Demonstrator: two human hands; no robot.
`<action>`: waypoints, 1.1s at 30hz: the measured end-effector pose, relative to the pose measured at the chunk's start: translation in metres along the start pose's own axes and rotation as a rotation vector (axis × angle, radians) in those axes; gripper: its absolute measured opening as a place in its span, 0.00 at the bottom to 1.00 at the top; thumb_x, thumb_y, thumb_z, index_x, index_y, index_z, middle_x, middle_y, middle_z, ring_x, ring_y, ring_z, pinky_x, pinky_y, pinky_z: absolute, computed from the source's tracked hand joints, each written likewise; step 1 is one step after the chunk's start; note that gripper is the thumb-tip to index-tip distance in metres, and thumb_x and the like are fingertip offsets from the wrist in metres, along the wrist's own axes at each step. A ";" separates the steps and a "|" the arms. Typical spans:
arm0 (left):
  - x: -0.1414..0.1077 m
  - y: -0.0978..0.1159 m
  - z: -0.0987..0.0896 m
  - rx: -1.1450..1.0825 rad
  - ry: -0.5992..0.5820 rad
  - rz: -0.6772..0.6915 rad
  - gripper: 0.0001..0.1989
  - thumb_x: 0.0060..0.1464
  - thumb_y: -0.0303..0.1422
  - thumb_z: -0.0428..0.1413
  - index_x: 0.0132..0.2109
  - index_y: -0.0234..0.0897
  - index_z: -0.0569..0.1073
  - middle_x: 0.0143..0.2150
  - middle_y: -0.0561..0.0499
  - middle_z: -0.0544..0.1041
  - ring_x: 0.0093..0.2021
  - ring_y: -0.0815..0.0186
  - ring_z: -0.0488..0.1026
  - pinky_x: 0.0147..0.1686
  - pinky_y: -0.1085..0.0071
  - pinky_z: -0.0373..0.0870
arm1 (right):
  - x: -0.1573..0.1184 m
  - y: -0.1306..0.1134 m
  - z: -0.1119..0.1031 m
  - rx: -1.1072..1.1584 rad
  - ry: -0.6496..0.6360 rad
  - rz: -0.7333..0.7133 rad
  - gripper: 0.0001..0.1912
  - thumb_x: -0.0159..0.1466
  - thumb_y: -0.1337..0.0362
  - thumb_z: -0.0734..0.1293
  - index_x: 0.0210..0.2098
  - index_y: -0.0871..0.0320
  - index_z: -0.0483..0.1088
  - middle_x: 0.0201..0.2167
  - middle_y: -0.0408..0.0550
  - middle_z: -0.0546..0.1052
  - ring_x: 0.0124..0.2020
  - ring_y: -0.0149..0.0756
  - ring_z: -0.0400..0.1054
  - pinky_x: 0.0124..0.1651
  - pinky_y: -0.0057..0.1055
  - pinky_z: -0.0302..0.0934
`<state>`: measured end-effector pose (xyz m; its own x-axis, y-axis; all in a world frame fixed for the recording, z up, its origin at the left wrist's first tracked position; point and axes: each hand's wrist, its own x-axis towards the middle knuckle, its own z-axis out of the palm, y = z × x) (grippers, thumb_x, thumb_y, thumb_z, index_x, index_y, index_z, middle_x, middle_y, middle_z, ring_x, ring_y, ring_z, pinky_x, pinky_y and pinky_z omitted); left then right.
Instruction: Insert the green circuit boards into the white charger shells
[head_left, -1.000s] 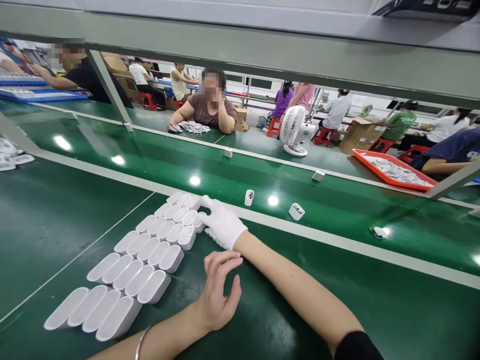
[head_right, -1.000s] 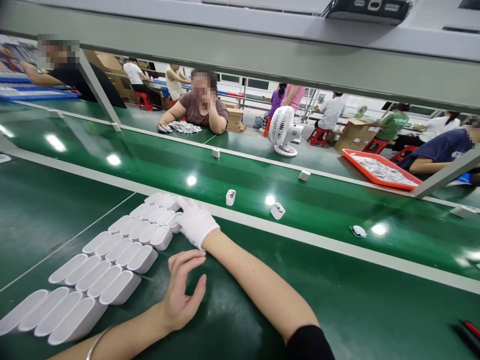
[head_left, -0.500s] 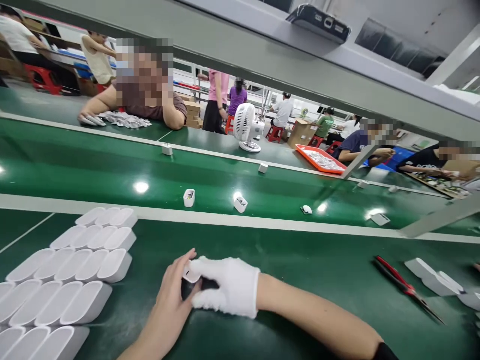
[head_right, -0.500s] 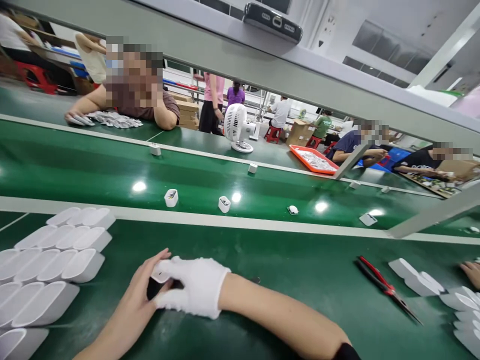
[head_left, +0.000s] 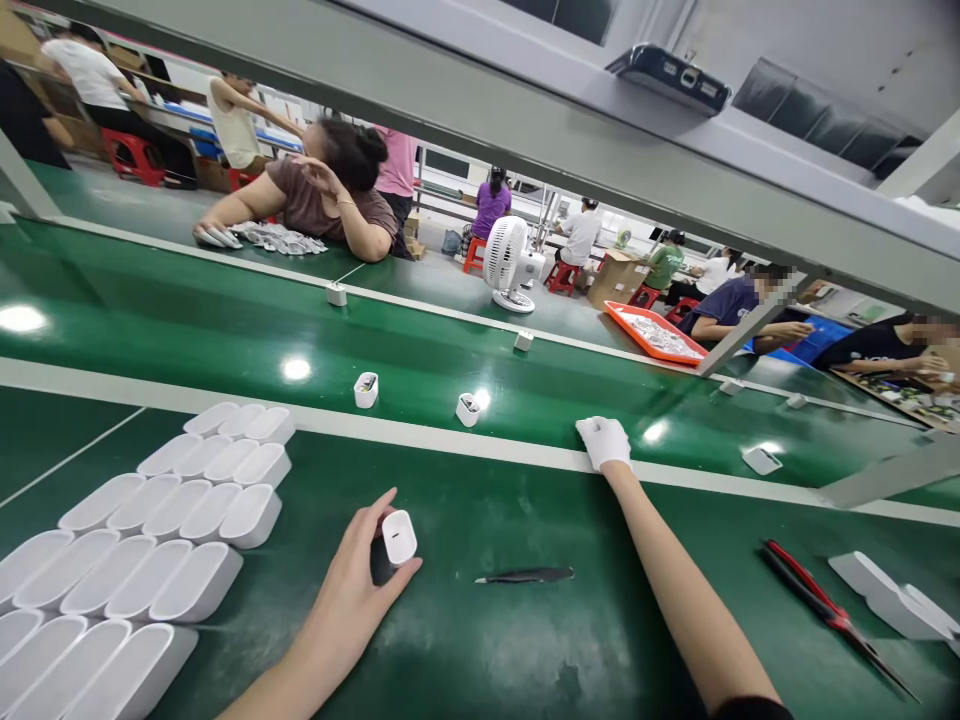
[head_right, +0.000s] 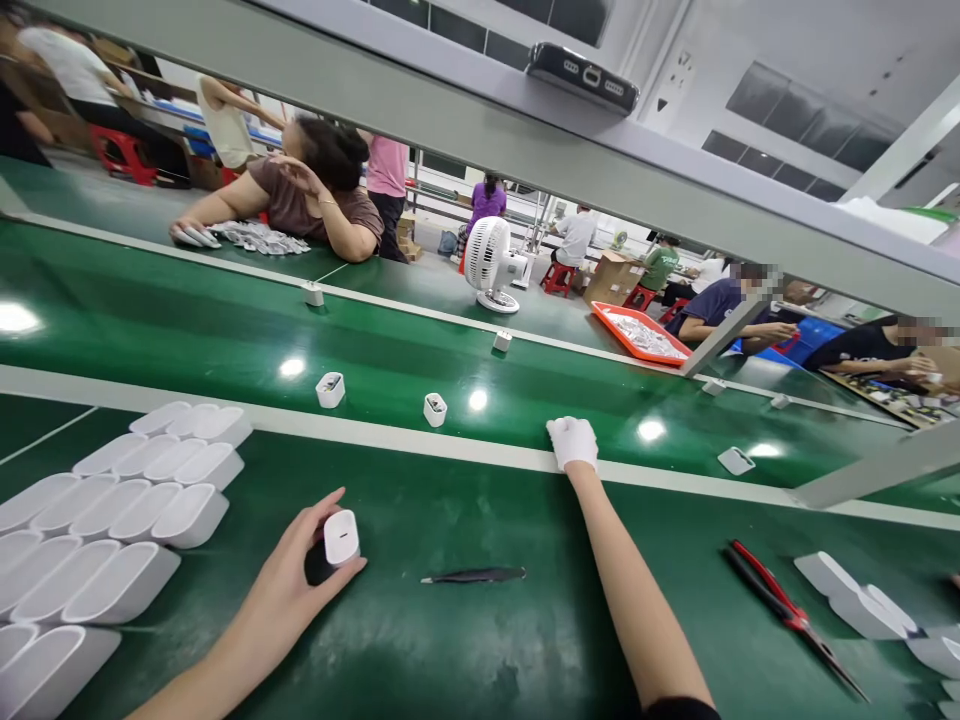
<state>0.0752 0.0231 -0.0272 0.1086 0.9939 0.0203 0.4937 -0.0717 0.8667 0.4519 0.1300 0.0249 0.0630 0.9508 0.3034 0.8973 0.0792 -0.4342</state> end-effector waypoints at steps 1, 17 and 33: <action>0.000 0.000 0.000 -0.007 0.006 -0.010 0.30 0.53 0.42 0.53 0.62 0.47 0.55 0.52 0.47 0.66 0.52 0.56 0.68 0.51 0.57 0.66 | -0.007 -0.006 0.009 0.012 -0.039 -0.036 0.13 0.66 0.61 0.62 0.47 0.60 0.69 0.46 0.50 0.71 0.44 0.38 0.68 0.46 0.39 0.66; 0.001 0.009 -0.007 0.227 -0.014 0.153 0.24 0.50 0.36 0.61 0.55 0.52 0.68 0.49 0.51 0.75 0.52 0.53 0.63 0.51 0.51 0.56 | -0.091 -0.076 0.052 0.136 -0.174 -0.207 0.22 0.53 0.67 0.71 0.48 0.53 0.71 0.44 0.49 0.75 0.49 0.45 0.66 0.52 0.48 0.59; -0.013 0.016 -0.007 0.325 -0.097 0.449 0.28 0.51 0.30 0.61 0.58 0.51 0.66 0.50 0.49 0.72 0.50 0.56 0.62 0.49 0.59 0.61 | -0.138 -0.149 0.044 0.637 -0.043 -0.438 0.18 0.51 0.59 0.76 0.40 0.52 0.71 0.38 0.48 0.73 0.39 0.37 0.70 0.41 0.33 0.69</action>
<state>0.0758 0.0096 -0.0101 0.4405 0.8487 0.2927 0.6193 -0.5233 0.5854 0.2897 0.0000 0.0101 -0.2684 0.8030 0.5321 0.4108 0.5950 -0.6907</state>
